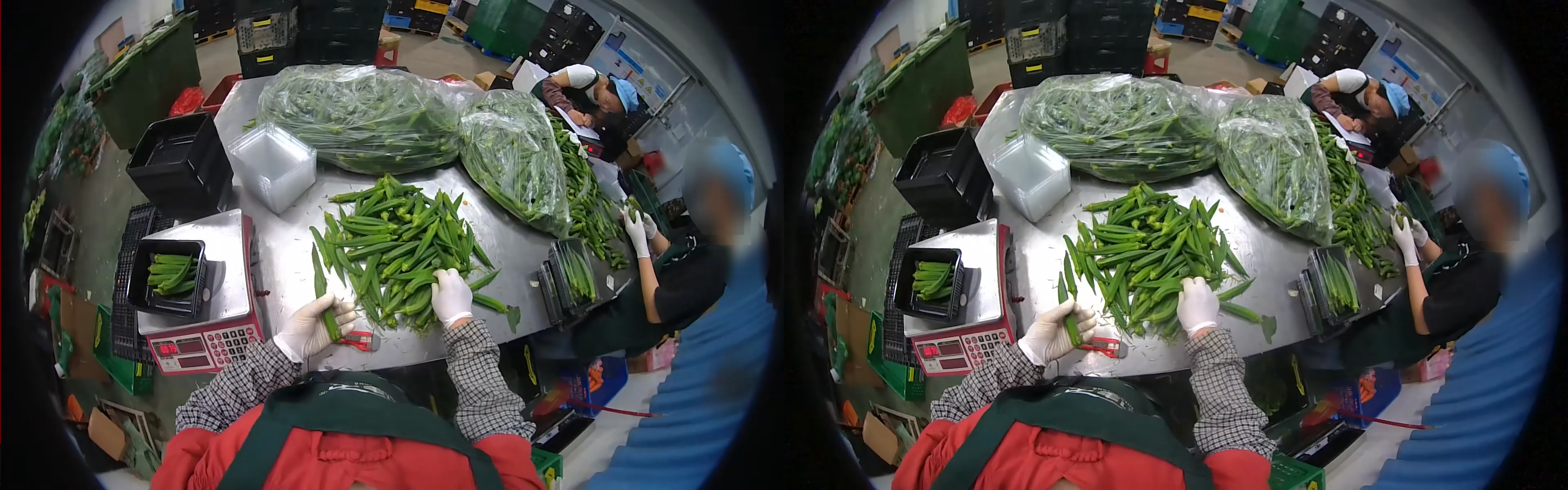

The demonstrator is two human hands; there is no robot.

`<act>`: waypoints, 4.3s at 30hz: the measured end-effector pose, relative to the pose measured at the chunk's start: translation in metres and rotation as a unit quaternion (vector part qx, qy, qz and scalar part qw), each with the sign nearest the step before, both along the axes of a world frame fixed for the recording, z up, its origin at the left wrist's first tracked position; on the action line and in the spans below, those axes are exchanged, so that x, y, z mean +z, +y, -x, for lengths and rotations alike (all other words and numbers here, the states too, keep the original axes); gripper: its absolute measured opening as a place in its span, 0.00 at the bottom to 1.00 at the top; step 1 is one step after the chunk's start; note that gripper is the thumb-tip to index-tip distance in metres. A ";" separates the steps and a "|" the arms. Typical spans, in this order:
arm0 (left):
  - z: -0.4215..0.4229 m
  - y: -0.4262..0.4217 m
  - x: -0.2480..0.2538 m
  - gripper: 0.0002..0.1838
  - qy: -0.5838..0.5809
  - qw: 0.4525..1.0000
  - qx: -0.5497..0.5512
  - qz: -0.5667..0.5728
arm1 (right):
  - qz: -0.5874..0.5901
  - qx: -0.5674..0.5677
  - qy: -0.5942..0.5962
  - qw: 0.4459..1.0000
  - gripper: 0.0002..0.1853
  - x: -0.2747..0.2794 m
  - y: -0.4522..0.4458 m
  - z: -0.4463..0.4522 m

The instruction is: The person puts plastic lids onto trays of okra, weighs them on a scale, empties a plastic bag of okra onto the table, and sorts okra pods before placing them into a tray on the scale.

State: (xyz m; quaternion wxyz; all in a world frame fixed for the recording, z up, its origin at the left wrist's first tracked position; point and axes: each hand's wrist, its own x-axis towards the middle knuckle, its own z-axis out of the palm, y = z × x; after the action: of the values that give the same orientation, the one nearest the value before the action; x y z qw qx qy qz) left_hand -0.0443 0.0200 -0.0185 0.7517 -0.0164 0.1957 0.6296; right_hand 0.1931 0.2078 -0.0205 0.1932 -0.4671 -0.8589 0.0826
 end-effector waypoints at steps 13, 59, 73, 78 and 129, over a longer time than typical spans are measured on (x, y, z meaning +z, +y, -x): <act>-0.037 0.039 -0.012 0.18 0.021 0.997 -0.069 0.021 | 0.101 0.113 0.166 0.974 0.17 0.051 0.004 -0.009; -0.038 0.073 0.019 0.21 0.042 0.981 0.188 -0.002 | 0.209 0.386 0.169 0.883 0.14 0.056 0.021 0.078; -0.047 0.061 0.011 0.11 0.152 0.956 0.213 0.130 | 0.163 0.430 0.138 0.877 0.03 0.027 -0.004 0.089; -0.013 0.038 -0.003 0.10 0.056 0.929 0.340 0.138 | 0.081 0.360 0.110 0.923 0.04 0.049 0.052 0.100; 0.061 -0.053 0.159 0.31 0.687 0.683 0.244 0.046 | 0.126 0.387 0.193 0.893 0.16 0.063 0.028 0.087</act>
State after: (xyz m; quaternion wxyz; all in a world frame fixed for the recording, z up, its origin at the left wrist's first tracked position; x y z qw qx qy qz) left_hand -0.1053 -0.0330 0.1409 0.2245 0.3388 0.6750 0.6158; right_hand 0.1063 0.2353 0.0421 0.2476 -0.0928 -0.8999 0.3469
